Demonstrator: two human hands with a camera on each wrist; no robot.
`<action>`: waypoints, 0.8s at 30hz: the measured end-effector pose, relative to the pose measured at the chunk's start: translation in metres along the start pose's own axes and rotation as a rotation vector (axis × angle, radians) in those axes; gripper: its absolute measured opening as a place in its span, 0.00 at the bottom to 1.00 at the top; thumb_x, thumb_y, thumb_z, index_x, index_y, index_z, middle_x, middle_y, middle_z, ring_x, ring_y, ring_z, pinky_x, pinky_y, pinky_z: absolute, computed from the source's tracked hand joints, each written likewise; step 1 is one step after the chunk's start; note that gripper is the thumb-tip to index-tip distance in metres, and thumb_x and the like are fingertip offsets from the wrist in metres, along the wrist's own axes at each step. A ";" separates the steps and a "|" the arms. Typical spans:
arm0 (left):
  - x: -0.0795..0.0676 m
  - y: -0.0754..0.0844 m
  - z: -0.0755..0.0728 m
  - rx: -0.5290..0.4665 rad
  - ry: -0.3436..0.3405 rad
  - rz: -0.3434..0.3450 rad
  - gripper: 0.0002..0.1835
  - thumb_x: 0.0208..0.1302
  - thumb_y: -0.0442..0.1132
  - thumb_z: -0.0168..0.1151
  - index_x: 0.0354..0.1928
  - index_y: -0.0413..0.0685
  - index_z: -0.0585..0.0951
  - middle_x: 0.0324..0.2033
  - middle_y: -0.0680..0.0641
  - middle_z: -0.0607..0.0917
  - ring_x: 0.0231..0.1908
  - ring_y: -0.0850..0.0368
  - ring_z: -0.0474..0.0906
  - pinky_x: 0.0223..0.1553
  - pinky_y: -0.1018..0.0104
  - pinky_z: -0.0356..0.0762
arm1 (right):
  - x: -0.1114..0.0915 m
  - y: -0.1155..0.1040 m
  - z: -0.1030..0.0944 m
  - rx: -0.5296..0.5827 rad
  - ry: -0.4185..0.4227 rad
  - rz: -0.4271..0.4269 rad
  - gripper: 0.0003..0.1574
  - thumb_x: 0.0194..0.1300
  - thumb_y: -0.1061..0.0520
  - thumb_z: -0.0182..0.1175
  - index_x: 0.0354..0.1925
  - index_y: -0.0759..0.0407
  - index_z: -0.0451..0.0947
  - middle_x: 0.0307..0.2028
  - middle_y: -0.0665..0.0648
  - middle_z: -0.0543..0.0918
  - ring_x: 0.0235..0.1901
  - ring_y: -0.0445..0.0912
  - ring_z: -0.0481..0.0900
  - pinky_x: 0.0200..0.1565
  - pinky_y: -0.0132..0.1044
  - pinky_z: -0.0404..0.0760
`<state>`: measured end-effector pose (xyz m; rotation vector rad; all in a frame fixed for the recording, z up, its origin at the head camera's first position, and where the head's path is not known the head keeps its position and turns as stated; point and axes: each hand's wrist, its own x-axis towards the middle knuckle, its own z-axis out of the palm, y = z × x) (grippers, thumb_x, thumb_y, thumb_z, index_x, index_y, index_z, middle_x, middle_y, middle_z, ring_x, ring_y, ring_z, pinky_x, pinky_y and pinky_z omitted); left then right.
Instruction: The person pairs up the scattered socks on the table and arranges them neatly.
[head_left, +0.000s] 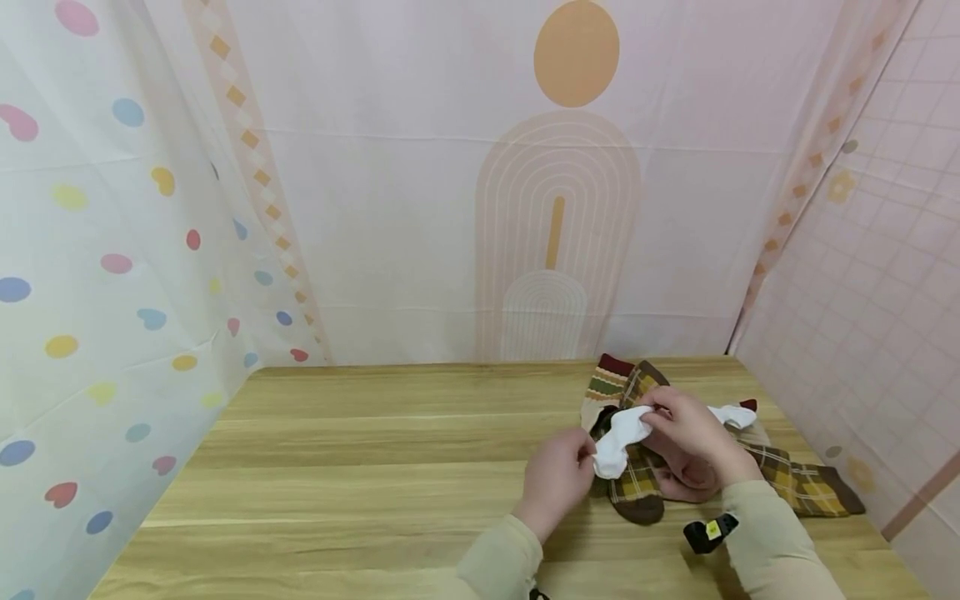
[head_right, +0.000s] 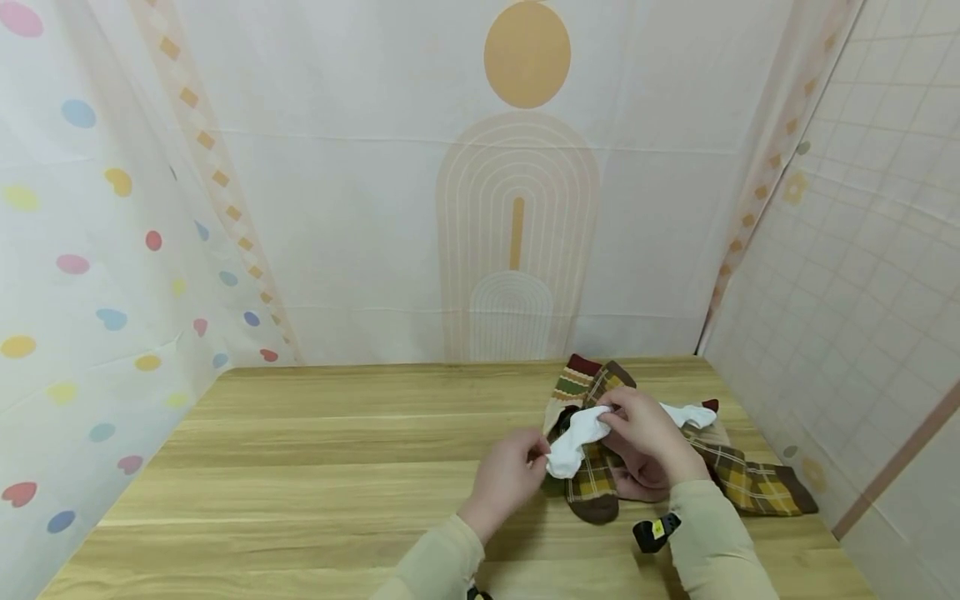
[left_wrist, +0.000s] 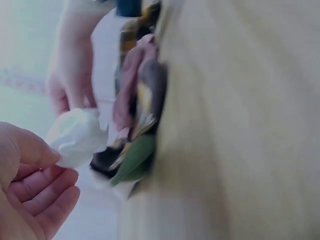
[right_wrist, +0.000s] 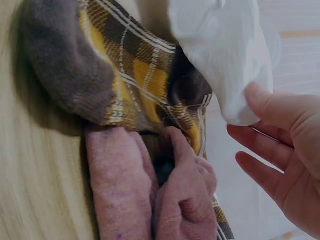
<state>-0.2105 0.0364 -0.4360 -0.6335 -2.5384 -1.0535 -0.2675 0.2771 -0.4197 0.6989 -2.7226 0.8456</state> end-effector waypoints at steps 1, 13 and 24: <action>0.002 -0.002 -0.003 -0.031 -0.005 -0.016 0.06 0.54 0.28 0.64 0.29 0.47 0.82 0.25 0.55 0.81 0.24 0.67 0.72 0.25 0.74 0.70 | 0.000 0.000 -0.001 0.012 0.000 0.006 0.03 0.69 0.59 0.62 0.38 0.57 0.81 0.37 0.50 0.81 0.36 0.46 0.78 0.39 0.46 0.77; 0.012 -0.025 -0.027 -0.233 0.025 -0.092 0.08 0.56 0.24 0.63 0.29 0.44 0.81 0.25 0.54 0.81 0.27 0.64 0.74 0.31 0.71 0.75 | -0.001 -0.004 0.000 0.144 -0.042 0.057 0.05 0.72 0.55 0.60 0.38 0.53 0.80 0.34 0.47 0.81 0.35 0.43 0.78 0.39 0.40 0.77; 0.014 -0.037 -0.038 -0.290 0.047 -0.140 0.07 0.54 0.23 0.64 0.29 0.43 0.82 0.25 0.51 0.82 0.28 0.63 0.75 0.32 0.71 0.75 | 0.001 -0.009 0.004 0.187 -0.058 0.097 0.06 0.73 0.54 0.58 0.39 0.54 0.78 0.34 0.49 0.79 0.32 0.44 0.74 0.37 0.39 0.74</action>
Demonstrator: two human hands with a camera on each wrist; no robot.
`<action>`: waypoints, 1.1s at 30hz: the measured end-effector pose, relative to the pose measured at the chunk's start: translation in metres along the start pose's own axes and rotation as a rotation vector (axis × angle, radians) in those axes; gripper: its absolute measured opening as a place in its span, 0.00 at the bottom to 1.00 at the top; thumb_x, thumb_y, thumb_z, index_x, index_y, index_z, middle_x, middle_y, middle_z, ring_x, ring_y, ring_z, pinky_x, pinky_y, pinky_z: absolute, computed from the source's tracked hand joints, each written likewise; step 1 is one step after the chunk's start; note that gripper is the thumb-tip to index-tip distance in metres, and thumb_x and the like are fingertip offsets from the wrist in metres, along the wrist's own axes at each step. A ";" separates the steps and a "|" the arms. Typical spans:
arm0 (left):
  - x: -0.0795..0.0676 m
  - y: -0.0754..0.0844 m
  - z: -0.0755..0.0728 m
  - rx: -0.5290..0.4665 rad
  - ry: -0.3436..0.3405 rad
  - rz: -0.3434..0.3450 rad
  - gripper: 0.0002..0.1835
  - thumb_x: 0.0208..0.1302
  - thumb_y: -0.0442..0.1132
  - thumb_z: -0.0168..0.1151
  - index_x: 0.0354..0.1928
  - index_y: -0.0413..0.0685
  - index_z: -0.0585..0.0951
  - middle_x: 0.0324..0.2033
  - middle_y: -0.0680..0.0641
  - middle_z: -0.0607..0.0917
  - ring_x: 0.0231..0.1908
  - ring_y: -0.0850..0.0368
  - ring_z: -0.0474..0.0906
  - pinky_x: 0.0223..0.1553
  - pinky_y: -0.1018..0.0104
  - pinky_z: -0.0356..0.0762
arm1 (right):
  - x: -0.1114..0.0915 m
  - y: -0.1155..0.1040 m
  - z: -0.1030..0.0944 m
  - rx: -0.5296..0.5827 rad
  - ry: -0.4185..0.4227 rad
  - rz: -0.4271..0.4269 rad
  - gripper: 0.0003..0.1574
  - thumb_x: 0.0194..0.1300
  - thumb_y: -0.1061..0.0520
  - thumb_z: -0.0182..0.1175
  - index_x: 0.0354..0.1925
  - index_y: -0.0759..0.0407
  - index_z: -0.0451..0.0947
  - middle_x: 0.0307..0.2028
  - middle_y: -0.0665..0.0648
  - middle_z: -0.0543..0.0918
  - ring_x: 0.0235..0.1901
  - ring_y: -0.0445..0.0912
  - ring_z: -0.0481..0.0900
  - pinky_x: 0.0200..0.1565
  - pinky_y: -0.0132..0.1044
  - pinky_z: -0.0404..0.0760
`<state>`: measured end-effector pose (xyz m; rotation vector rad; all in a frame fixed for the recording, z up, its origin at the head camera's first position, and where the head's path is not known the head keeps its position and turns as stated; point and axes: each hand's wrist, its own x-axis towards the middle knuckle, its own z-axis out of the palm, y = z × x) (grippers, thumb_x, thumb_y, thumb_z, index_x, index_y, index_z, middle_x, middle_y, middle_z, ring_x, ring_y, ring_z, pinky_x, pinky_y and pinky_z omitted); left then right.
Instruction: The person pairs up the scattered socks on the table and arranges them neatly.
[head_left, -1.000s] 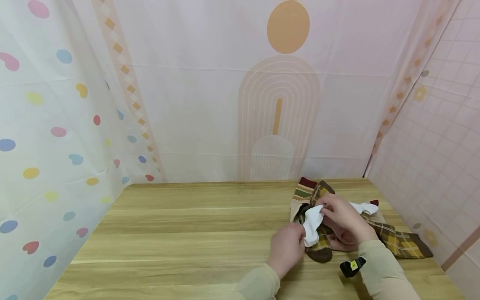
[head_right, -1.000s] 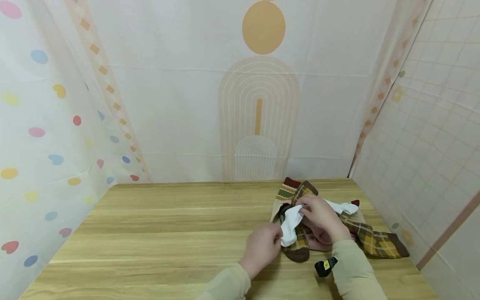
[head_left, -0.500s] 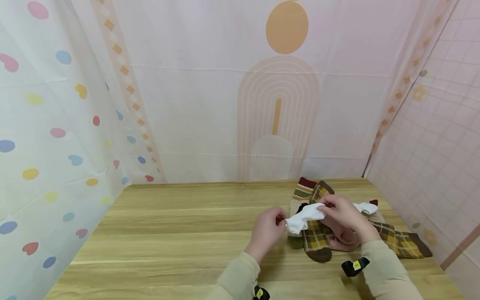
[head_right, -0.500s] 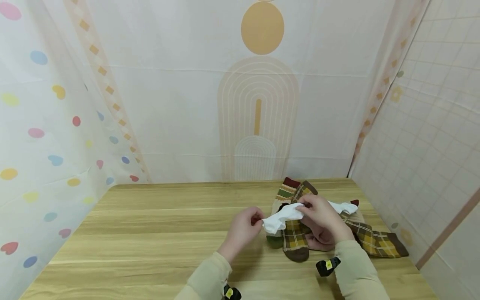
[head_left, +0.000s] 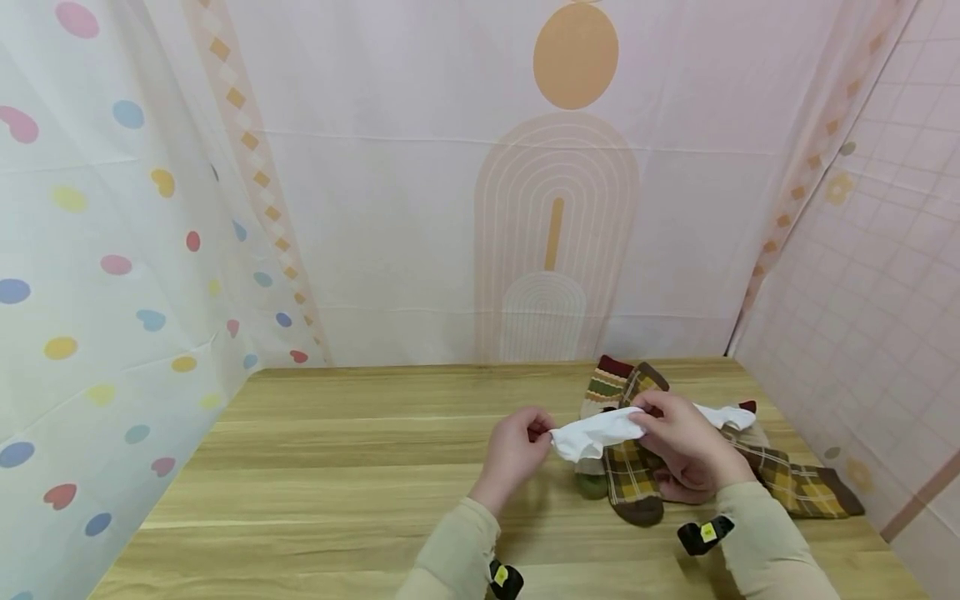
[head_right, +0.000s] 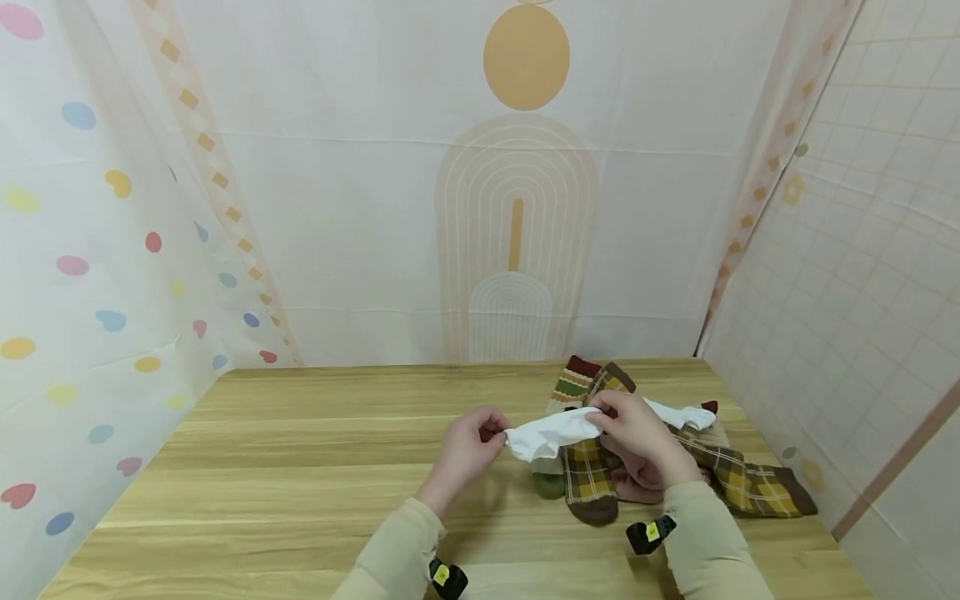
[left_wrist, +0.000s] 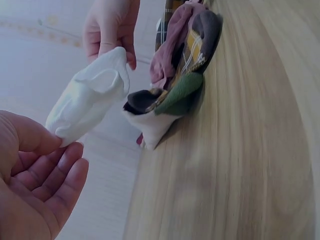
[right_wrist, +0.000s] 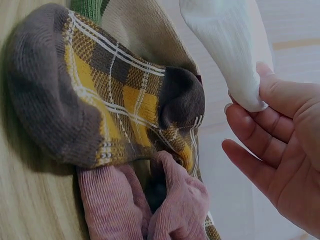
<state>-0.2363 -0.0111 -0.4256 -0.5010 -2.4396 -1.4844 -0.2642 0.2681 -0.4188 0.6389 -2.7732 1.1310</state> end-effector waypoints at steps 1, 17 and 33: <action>0.000 -0.001 -0.001 -0.002 -0.002 -0.004 0.07 0.55 0.24 0.64 0.29 0.43 0.82 0.26 0.50 0.82 0.28 0.63 0.75 0.32 0.71 0.76 | 0.001 0.000 0.000 -0.008 0.001 -0.004 0.05 0.73 0.55 0.58 0.39 0.54 0.78 0.34 0.49 0.79 0.32 0.44 0.74 0.38 0.39 0.74; 0.001 -0.013 -0.029 0.020 -0.033 -0.010 0.06 0.60 0.25 0.64 0.33 0.43 0.83 0.28 0.52 0.82 0.29 0.60 0.77 0.32 0.69 0.78 | 0.017 -0.013 0.008 -0.085 -0.016 -0.106 0.04 0.71 0.58 0.60 0.36 0.55 0.78 0.28 0.47 0.74 0.24 0.40 0.66 0.33 0.38 0.68; -0.003 -0.032 -0.054 0.116 -0.052 0.047 0.08 0.58 0.23 0.64 0.30 0.44 0.81 0.26 0.53 0.82 0.28 0.61 0.75 0.31 0.69 0.76 | 0.035 -0.029 0.032 -0.109 -0.041 -0.125 0.04 0.70 0.56 0.61 0.37 0.53 0.78 0.24 0.45 0.72 0.21 0.39 0.63 0.29 0.36 0.66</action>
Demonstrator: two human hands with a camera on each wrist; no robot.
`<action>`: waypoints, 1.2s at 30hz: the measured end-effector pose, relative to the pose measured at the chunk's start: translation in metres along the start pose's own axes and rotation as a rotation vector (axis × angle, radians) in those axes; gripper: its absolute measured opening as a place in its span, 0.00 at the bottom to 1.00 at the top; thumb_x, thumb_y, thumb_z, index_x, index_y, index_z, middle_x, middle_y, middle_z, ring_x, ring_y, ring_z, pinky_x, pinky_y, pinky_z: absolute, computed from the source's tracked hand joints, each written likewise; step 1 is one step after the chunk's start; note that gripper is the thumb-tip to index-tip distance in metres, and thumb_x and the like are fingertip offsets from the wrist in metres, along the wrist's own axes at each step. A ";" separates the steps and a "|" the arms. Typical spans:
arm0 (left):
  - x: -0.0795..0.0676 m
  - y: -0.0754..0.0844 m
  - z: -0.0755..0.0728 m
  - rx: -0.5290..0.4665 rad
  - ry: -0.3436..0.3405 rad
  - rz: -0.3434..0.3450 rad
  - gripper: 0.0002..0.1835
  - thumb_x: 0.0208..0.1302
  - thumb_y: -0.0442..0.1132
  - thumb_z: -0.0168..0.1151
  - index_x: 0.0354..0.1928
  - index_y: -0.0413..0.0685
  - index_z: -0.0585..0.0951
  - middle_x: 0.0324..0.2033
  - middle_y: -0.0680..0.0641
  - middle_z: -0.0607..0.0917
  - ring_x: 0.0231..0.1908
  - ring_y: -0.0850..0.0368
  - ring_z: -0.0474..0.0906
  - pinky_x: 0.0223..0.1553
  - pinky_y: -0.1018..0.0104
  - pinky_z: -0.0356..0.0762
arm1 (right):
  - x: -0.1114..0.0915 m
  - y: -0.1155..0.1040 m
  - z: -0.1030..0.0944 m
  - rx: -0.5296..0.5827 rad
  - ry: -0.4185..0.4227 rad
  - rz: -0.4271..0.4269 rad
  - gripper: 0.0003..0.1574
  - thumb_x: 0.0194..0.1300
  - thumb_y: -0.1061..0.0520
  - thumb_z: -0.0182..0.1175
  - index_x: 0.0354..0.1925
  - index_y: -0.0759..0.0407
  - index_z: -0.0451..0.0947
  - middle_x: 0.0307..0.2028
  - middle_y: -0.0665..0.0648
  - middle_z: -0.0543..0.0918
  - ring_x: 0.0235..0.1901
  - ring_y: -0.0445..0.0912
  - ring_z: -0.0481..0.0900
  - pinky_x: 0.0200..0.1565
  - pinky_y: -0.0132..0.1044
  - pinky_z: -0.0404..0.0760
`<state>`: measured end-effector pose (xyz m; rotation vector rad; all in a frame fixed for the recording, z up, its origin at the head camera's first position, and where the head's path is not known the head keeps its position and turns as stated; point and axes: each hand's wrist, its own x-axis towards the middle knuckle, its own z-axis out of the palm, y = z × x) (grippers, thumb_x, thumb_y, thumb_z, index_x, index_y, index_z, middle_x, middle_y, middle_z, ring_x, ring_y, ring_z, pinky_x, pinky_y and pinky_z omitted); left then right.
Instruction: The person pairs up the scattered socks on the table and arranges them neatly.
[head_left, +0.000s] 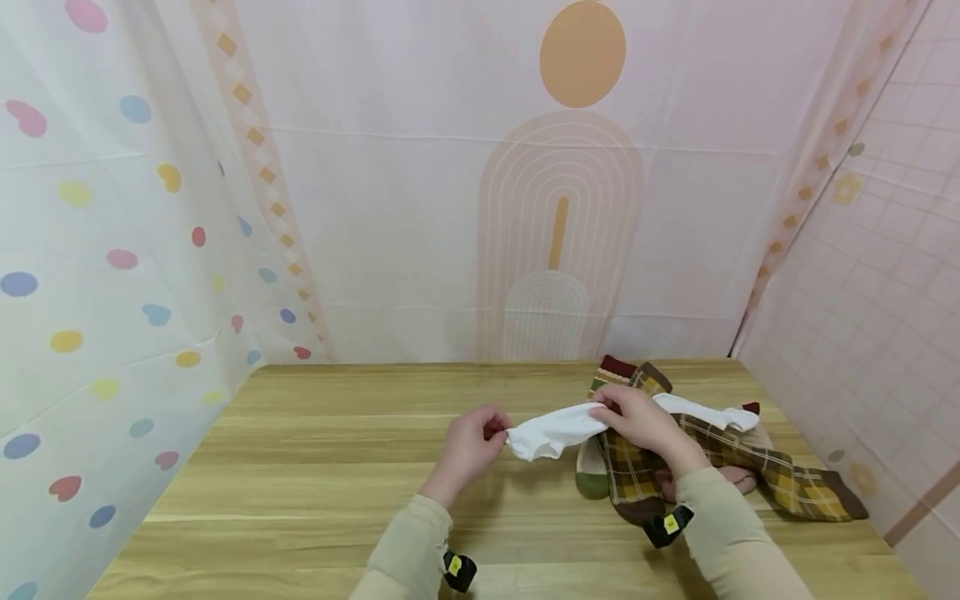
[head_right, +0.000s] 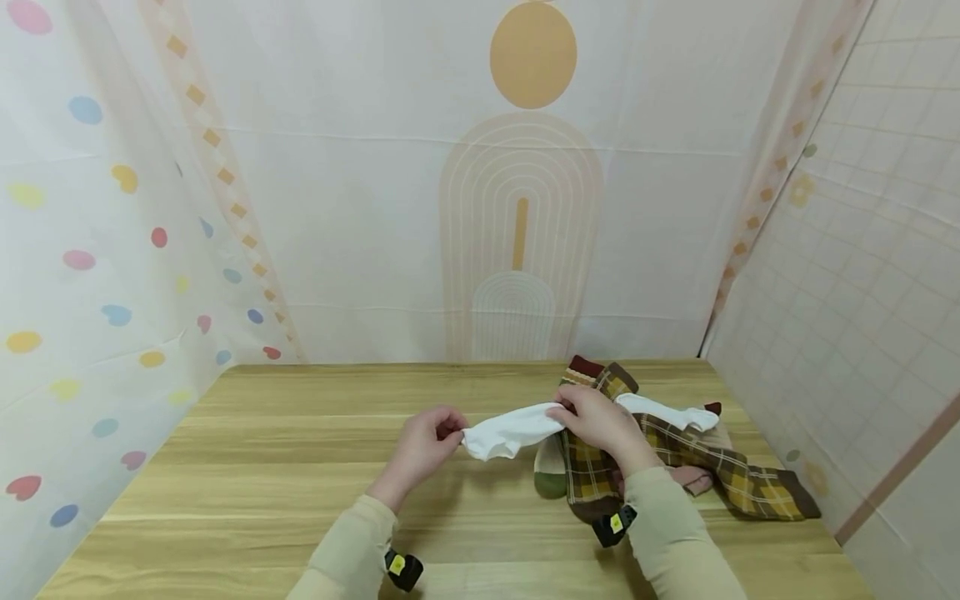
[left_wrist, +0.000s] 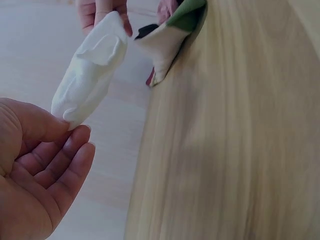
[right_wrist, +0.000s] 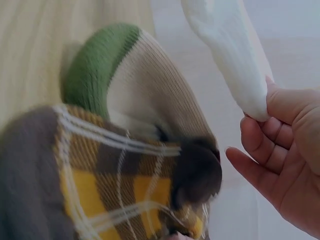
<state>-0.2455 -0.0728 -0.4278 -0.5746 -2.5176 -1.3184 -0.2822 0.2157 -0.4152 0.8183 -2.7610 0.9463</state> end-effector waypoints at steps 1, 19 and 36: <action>0.000 -0.001 -0.002 0.001 0.003 -0.005 0.08 0.57 0.23 0.64 0.30 0.44 0.81 0.26 0.52 0.82 0.28 0.61 0.76 0.31 0.68 0.76 | 0.001 -0.001 0.002 -0.003 -0.009 -0.011 0.04 0.71 0.56 0.61 0.37 0.54 0.77 0.24 0.45 0.72 0.21 0.39 0.63 0.28 0.36 0.66; -0.011 -0.025 -0.031 0.096 -0.015 -0.055 0.10 0.57 0.22 0.64 0.29 0.46 0.81 0.26 0.53 0.80 0.28 0.59 0.74 0.32 0.65 0.75 | 0.015 -0.020 0.038 -0.027 -0.005 -0.112 0.05 0.70 0.58 0.61 0.35 0.54 0.76 0.25 0.43 0.71 0.23 0.36 0.64 0.28 0.33 0.66; -0.026 -0.034 -0.034 0.160 -0.156 -0.019 0.10 0.52 0.22 0.64 0.28 0.45 0.80 0.23 0.54 0.78 0.26 0.62 0.71 0.30 0.68 0.72 | 0.028 -0.021 0.057 -0.094 -0.034 -0.144 0.03 0.67 0.60 0.63 0.38 0.59 0.79 0.30 0.46 0.78 0.27 0.38 0.69 0.33 0.35 0.70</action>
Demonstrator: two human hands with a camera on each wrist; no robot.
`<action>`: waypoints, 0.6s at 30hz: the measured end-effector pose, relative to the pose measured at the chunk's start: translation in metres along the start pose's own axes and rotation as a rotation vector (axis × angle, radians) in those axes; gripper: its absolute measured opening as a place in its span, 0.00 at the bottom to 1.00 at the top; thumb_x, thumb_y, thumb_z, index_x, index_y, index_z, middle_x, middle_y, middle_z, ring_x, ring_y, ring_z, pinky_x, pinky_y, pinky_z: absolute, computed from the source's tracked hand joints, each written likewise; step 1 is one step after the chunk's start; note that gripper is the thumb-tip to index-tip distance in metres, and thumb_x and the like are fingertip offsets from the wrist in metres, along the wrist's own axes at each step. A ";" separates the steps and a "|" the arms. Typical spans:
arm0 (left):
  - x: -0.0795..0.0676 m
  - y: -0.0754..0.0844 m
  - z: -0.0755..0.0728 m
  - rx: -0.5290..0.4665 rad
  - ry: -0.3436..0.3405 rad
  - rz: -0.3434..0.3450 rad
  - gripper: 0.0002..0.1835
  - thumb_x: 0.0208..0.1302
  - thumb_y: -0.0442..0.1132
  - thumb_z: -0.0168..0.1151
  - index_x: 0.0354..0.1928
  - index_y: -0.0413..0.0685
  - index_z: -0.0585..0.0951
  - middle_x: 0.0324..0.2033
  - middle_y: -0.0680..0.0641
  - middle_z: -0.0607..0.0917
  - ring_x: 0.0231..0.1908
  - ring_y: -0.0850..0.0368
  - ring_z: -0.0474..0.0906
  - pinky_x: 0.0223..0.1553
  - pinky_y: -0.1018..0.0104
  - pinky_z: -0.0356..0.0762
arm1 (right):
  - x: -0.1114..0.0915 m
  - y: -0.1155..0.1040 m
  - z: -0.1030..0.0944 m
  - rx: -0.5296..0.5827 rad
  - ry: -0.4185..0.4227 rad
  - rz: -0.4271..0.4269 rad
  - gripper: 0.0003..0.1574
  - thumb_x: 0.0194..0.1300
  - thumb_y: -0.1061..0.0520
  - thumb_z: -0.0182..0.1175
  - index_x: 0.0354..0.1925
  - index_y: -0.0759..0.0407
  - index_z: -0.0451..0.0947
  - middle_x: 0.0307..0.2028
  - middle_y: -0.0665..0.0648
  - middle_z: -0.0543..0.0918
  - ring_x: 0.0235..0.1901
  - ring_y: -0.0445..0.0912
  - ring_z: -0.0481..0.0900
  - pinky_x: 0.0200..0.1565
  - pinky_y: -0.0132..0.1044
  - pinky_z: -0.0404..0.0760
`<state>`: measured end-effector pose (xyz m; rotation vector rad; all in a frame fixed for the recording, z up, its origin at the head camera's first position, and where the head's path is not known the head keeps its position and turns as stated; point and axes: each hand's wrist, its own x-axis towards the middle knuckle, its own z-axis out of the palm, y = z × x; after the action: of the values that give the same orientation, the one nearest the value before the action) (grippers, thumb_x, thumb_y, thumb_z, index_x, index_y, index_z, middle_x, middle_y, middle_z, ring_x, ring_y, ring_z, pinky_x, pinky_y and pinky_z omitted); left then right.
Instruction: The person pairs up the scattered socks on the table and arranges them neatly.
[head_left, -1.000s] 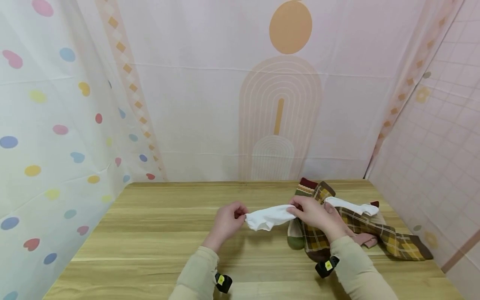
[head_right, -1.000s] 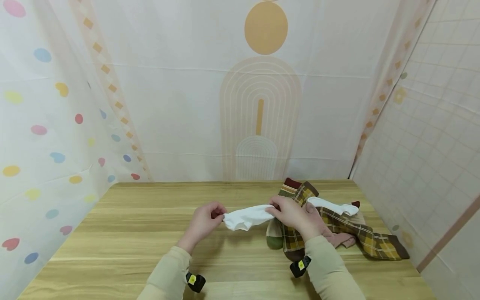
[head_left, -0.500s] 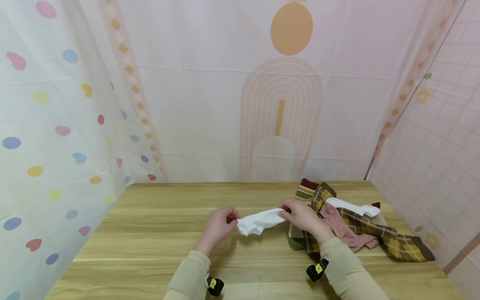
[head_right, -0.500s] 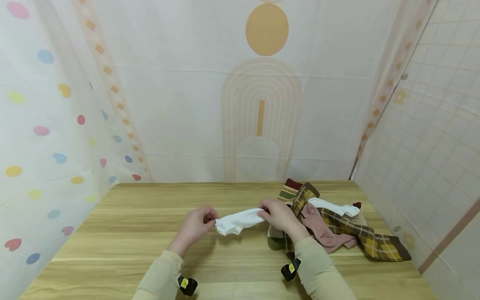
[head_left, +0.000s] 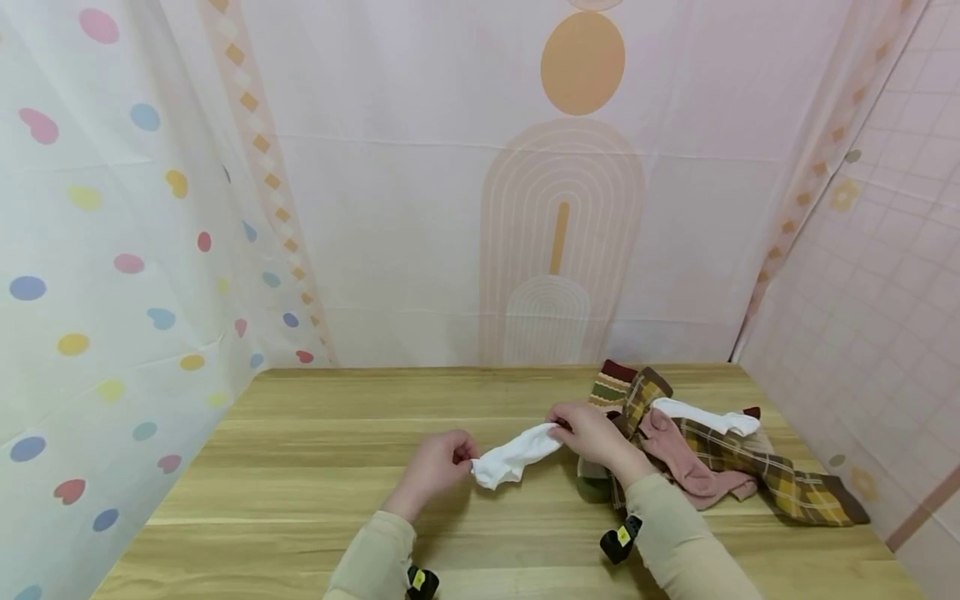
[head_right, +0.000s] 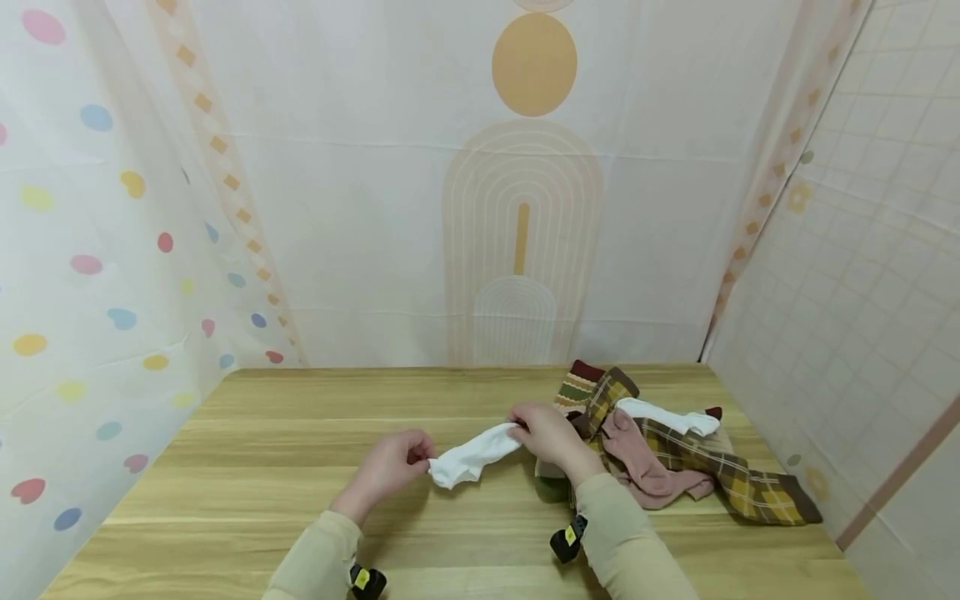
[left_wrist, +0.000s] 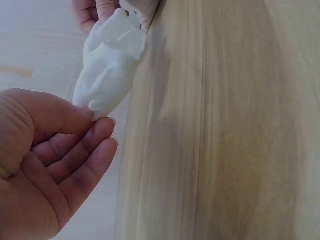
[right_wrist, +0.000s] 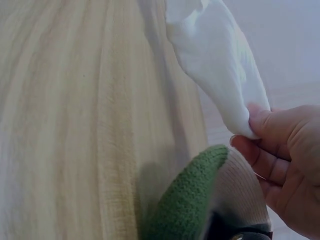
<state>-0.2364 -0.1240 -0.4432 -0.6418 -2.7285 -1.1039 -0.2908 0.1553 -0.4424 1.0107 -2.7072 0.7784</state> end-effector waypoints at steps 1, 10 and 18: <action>0.000 -0.001 0.000 0.003 -0.007 0.010 0.10 0.51 0.22 0.63 0.28 0.45 0.80 0.23 0.53 0.79 0.27 0.62 0.72 0.30 0.68 0.72 | 0.000 0.000 0.001 0.000 -0.004 -0.002 0.03 0.67 0.60 0.63 0.38 0.59 0.79 0.31 0.46 0.78 0.27 0.38 0.69 0.33 0.35 0.71; -0.001 -0.006 -0.002 0.032 -0.055 0.009 0.07 0.56 0.23 0.63 0.34 0.40 0.81 0.28 0.52 0.81 0.32 0.58 0.77 0.35 0.63 0.77 | 0.001 -0.002 0.003 -0.014 -0.016 -0.003 0.04 0.66 0.64 0.63 0.40 0.58 0.80 0.33 0.49 0.81 0.30 0.40 0.73 0.34 0.37 0.73; 0.001 -0.003 -0.004 0.039 -0.036 -0.025 0.06 0.57 0.25 0.64 0.36 0.40 0.81 0.29 0.52 0.81 0.33 0.57 0.78 0.37 0.60 0.78 | 0.003 -0.009 0.005 0.009 -0.024 0.010 0.16 0.69 0.63 0.60 0.54 0.65 0.78 0.49 0.61 0.82 0.45 0.53 0.82 0.45 0.46 0.81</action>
<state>-0.2390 -0.1286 -0.4422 -0.6305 -2.7882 -1.0520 -0.2871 0.1459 -0.4419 1.0162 -2.7333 0.7854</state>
